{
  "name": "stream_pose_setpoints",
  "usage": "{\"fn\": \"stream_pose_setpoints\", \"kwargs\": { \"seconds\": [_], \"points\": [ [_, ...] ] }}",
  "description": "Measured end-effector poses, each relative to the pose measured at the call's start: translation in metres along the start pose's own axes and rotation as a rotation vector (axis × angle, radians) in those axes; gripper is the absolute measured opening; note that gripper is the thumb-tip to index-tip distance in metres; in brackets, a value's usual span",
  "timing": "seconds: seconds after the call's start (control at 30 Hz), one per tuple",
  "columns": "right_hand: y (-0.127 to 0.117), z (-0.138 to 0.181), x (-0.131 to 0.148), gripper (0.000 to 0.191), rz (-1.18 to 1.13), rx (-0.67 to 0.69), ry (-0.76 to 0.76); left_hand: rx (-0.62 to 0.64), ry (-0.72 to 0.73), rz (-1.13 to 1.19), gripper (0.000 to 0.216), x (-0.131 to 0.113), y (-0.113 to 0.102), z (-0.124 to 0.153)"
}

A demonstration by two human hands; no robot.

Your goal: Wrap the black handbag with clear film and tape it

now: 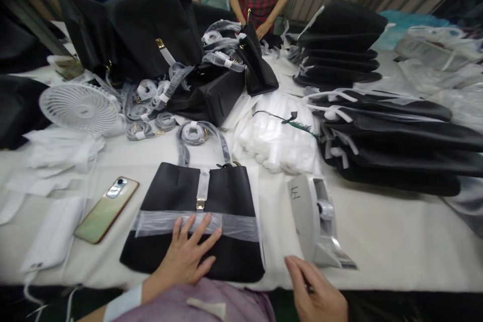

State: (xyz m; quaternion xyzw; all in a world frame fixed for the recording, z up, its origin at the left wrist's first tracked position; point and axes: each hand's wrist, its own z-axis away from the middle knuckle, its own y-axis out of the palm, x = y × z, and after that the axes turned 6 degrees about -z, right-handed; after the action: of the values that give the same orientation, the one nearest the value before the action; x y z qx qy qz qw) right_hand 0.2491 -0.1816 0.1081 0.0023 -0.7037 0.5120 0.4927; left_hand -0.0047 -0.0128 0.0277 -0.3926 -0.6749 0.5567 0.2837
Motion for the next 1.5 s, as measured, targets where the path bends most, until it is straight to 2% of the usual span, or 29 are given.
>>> {"fn": "stream_pose_setpoints", "kwargs": {
  "seconds": [0.07, 0.13, 0.23, 0.3, 0.47, 0.63, 1.03, 1.23, 1.5],
  "points": [
    [0.023, -0.016, 0.041, 0.03, -0.116, 0.226, -0.213, 0.011, 0.008, -0.01, 0.067, 0.001, -0.001, 0.0],
    [0.048, -0.03, 0.073, 0.032, -0.156, 0.417, -0.348, 0.019, 0.017, -0.023, 0.067, 0.001, -0.002, 0.0],
    [0.08, -0.044, 0.094, 0.034, -0.092, 0.607, -0.433, 0.01, 0.021, -0.031, 0.069, 0.001, -0.003, 0.0],
    [0.095, -0.051, 0.095, 0.034, 0.023, 0.659, -0.421, 0.003, 0.02, -0.034, 0.07, 0.001, -0.004, -0.001],
    [0.107, -0.06, 0.099, 0.039, 0.388, 0.678, -0.327, 0.019, 0.015, -0.045, 0.07, 0.002, -0.005, -0.003],
    [0.11, -0.066, 0.114, 0.04, 0.584, 0.683, -0.266, 0.004, 0.025, -0.042, 0.071, 0.003, -0.003, -0.003],
    [0.11, -0.07, 0.121, 0.042, 0.616, 0.656, -0.199, -0.036, 0.021, -0.035, 0.071, 0.005, 0.003, -0.002],
    [0.111, -0.07, 0.12, 0.041, 0.614, 0.646, -0.18, -0.036, 0.082, -0.091, 0.064, 0.005, 0.005, -0.001],
    [0.11, -0.068, 0.115, 0.041, 0.624, 0.601, -0.216, -0.061, 0.099, -0.127, 0.065, 0.005, 0.003, -0.004]
  ]
}}
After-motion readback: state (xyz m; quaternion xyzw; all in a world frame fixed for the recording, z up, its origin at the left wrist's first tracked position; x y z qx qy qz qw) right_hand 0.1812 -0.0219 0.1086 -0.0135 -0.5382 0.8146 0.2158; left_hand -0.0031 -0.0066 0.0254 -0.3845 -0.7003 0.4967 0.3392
